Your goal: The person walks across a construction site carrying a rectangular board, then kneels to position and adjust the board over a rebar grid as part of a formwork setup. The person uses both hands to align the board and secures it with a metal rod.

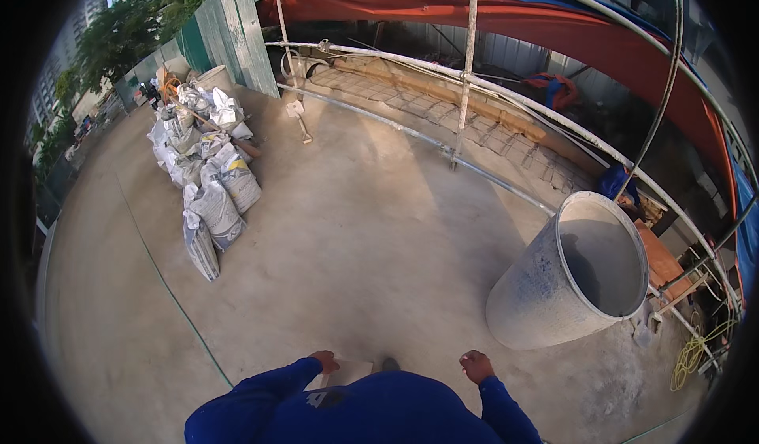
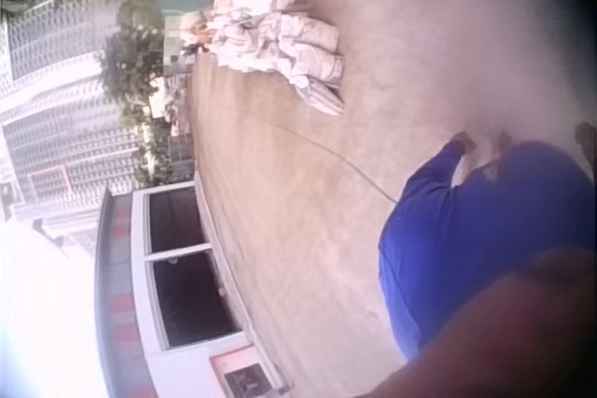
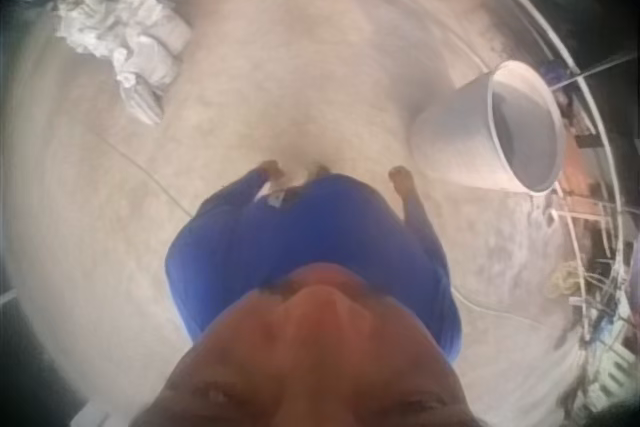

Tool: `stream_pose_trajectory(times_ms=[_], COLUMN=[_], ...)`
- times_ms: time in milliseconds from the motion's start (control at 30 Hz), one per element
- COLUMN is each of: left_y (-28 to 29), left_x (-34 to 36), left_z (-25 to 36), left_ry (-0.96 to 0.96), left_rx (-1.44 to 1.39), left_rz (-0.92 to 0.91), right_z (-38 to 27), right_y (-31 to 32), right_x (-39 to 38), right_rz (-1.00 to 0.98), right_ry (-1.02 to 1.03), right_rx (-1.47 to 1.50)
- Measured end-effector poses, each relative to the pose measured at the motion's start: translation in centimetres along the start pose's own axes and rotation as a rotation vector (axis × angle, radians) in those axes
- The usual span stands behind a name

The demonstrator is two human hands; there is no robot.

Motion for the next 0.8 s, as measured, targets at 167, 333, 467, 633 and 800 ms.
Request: stream_pose_trajectory(times_ms=[167,333,467,633,800], left_y=[6.9,3.8,10.1,19.3,30.9], left_x=[-2.2,4.6,4.3,2.5,3.9], left_z=[1.8,-4.2,-1.0,0.2,6.1], left_ry=[-0.044,-0.091,0.004,0.191,0.236], left_rx=[0.03,0.053,-0.055,-0.176,-0.234], left_rz=[0.099,-0.007,-0.03,0.071,0.157], right_z=[-1.0,2.8,4.3,-8.9,-14.6], right_y=[0.6,1.4,4.7,8.9,21.8], right_x=[9.7,16.7,24.7,33.7,45.3], right_rz=[-0.078,-0.189,-0.226,-0.141,-0.046], right_ry=[0.021,-0.019,0.111,-0.082,0.017], right_rx=[-0.091,-0.158,-0.424,-0.337,-0.31])
Point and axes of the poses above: each hand's wrist, its own x-axis towards the middle knuckle, its own y-axis out of the back of the hand, z = x × y, the point moved 5 cm from there along x, towards the middle knuckle, and after that the axes turned 11 degrees about -z, right-handed, at the moved point
